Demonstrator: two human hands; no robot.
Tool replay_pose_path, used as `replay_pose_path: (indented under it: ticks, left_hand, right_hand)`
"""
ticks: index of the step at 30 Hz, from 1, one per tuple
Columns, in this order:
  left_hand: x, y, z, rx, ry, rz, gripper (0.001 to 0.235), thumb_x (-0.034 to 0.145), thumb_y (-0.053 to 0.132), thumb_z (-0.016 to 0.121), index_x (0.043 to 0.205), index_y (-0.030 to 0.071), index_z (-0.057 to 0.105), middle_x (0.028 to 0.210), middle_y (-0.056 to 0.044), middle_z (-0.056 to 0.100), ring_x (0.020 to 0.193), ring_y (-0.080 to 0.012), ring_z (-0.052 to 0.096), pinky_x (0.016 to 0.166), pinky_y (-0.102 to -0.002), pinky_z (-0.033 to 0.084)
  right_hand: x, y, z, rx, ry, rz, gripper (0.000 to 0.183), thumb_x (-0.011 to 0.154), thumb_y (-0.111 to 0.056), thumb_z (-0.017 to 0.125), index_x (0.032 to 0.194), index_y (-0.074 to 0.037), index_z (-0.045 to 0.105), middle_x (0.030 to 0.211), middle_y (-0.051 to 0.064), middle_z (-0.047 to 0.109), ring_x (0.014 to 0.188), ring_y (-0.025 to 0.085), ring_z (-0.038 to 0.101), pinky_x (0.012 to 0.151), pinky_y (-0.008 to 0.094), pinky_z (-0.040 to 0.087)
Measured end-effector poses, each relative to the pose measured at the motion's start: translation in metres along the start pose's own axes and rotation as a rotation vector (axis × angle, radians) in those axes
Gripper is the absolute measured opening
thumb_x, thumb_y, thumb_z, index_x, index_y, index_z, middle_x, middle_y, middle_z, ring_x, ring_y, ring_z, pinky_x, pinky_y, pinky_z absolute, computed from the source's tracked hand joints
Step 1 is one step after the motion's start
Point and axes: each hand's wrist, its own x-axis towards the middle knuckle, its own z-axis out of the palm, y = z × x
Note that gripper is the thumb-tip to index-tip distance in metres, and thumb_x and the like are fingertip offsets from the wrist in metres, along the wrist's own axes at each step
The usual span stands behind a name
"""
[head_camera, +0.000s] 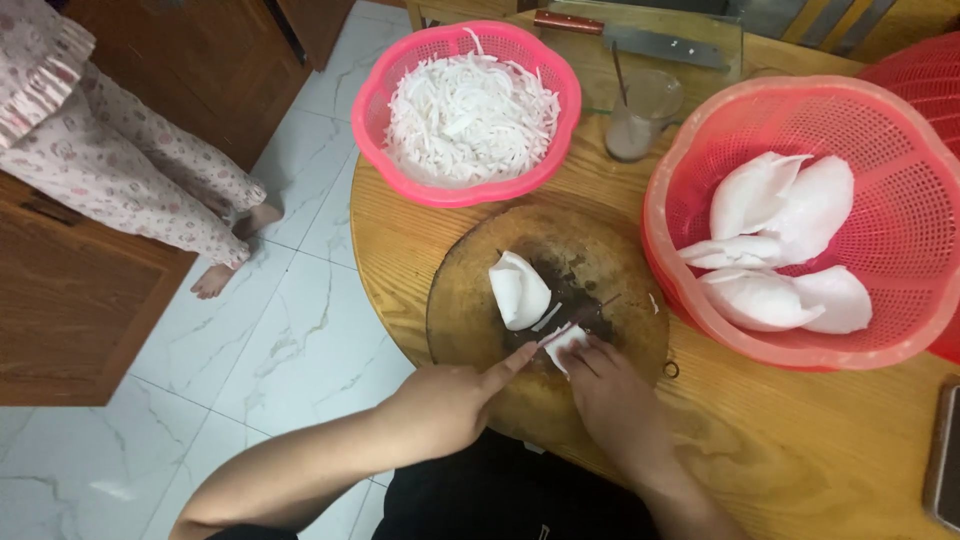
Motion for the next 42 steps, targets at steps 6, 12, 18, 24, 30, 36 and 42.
replay_pose_path:
  ticks: [6, 12, 18, 24, 30, 36, 42]
  left_hand:
    - [0.009, -0.010, 0.016, 0.060, 0.023, 0.020, 0.085, 0.091, 0.012, 0.042, 0.165, 0.035, 0.008, 0.077, -0.012, 0.060, 0.064, -0.0376, 0.058, 0.054, -0.048, 0.045]
    - [0.016, -0.015, 0.026, 0.060, 0.027, 0.019, 0.080, 0.094, 0.014, 0.043, 0.165, 0.029, 0.010, 0.076, -0.015, 0.062, 0.062, -0.0405, 0.059, 0.052, -0.052, 0.045]
    - [0.010, -0.004, 0.021, 0.072, -0.044, -0.033, 0.080, 0.096, 0.017, 0.041, 0.166, 0.037, 0.006, 0.080, -0.017, 0.057, 0.066, -0.0439, 0.058, 0.056, -0.053, 0.046]
    - [0.010, -0.008, 0.026, 0.070, -0.034, -0.001, 0.081, 0.096, 0.016, 0.042, 0.166, 0.033, 0.004, 0.077, -0.015, 0.057, 0.063, -0.0409, 0.056, 0.053, -0.051, 0.045]
    - [0.010, -0.004, 0.034, 0.083, -0.044, -0.078, 0.079, 0.097, 0.019, 0.038, 0.166, 0.037, 0.005, 0.085, -0.016, 0.060, 0.068, -0.0440, 0.059, 0.059, -0.054, 0.048]
    - [0.020, 0.006, 0.031, 0.109, -0.163, -0.154, 0.089, 0.094, 0.008, 0.037, 0.166, 0.037, -0.007, 0.082, -0.015, 0.056, 0.063, -0.0386, 0.056, 0.052, -0.051, 0.044]
    - [0.026, 0.025, -0.003, 0.050, -0.250, -0.151, 0.097, 0.088, 0.001, 0.038, 0.166, 0.033, -0.010, 0.083, -0.018, 0.060, 0.070, -0.0417, 0.060, 0.059, -0.051, 0.046]
  right_hand:
    - [-0.002, 0.003, 0.000, 0.040, 0.021, -0.021, 0.041, 0.095, -0.019, 0.049, 0.134, -0.012, 0.062, 0.133, 0.007, 0.063, 0.129, 0.030, 0.053, 0.106, 0.039, 0.044]
    - [-0.005, 0.002, 0.001, 0.053, 0.052, 0.006, 0.041, 0.094, -0.018, 0.049, 0.132, -0.015, 0.064, 0.131, 0.004, 0.066, 0.127, 0.031, 0.055, 0.102, 0.041, 0.047]
    - [-0.003, -0.001, -0.003, 0.086, 0.061, 0.028, 0.042, 0.091, -0.018, 0.054, 0.132, -0.014, 0.064, 0.131, 0.002, 0.066, 0.125, 0.030, 0.055, 0.097, 0.042, 0.050]
    - [-0.004, -0.001, 0.001, 0.084, 0.092, 0.038, 0.041, 0.092, -0.019, 0.054, 0.132, -0.014, 0.064, 0.130, 0.003, 0.066, 0.125, 0.028, 0.055, 0.098, 0.040, 0.050]
    - [-0.005, 0.001, 0.003, 0.128, 0.091, 0.019, 0.040, 0.092, -0.017, 0.052, 0.129, -0.011, 0.064, 0.130, 0.008, 0.065, 0.125, 0.032, 0.055, 0.102, 0.042, 0.047]
    - [-0.008, 0.000, 0.008, 0.127, -0.032, 0.101, 0.042, 0.095, -0.023, 0.049, 0.135, -0.016, 0.060, 0.136, 0.004, 0.061, 0.134, 0.029, 0.048, 0.096, 0.044, 0.052]
    - [-0.005, 0.002, 0.003, 0.145, -0.028, 0.050, 0.043, 0.096, -0.023, 0.048, 0.136, -0.012, 0.059, 0.138, 0.006, 0.060, 0.135, 0.032, 0.048, 0.100, 0.044, 0.050]
